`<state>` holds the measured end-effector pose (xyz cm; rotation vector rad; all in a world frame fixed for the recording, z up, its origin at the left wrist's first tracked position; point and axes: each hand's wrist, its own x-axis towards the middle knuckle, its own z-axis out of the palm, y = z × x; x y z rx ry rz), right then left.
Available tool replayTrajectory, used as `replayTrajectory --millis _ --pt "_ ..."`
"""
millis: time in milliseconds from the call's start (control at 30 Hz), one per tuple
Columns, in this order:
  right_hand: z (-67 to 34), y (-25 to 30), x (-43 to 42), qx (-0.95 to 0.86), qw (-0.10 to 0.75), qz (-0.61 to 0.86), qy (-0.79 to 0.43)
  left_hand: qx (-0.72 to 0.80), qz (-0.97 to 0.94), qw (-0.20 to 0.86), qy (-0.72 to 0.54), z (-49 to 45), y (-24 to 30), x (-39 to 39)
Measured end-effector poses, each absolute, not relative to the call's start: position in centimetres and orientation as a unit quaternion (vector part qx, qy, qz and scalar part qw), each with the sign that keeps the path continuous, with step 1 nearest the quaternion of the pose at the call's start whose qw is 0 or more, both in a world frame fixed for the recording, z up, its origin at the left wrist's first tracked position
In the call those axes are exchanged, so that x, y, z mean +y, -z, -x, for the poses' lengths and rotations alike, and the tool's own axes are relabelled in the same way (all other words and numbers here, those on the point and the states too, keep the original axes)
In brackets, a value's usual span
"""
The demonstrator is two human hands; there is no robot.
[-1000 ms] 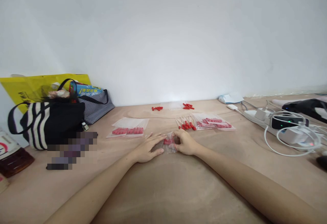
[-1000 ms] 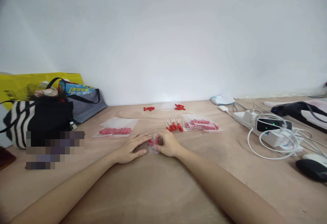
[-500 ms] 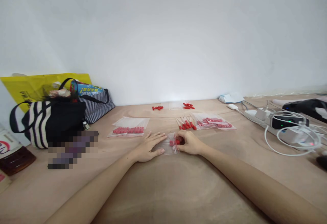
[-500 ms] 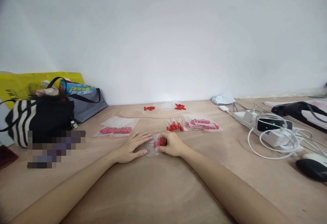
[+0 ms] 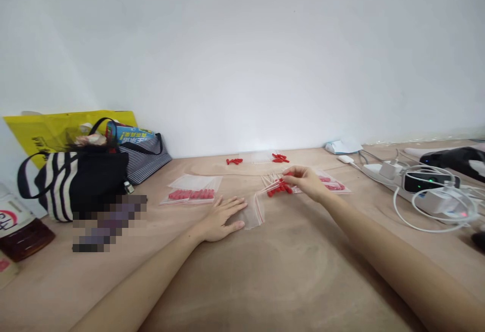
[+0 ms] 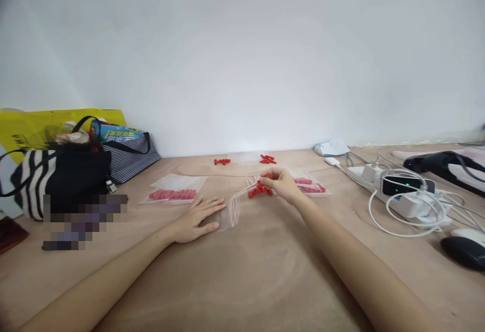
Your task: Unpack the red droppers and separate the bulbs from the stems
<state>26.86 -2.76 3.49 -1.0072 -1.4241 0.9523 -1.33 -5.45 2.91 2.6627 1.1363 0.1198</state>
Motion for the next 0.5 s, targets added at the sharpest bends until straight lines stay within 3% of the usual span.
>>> replayTrajectory --millis 167,300,500 --pt "-28.5 -2.8 -1.4 -0.542 0.671 0.481 -0.158 0.391 -0.912 0.119 -0.042 1.3 -2.9 -5.5" --pt "-28.0 -0.7 -1.4 -0.627 0.600 0.496 0.027 0.393 -0.911 0.119 -0.046 1.2 -3.0 -5.6" --pt "-26.9 1.2 -1.1 -0.734 0.473 0.463 0.150 0.396 -0.910 0.118 -0.040 1.3 -3.0 -5.6"
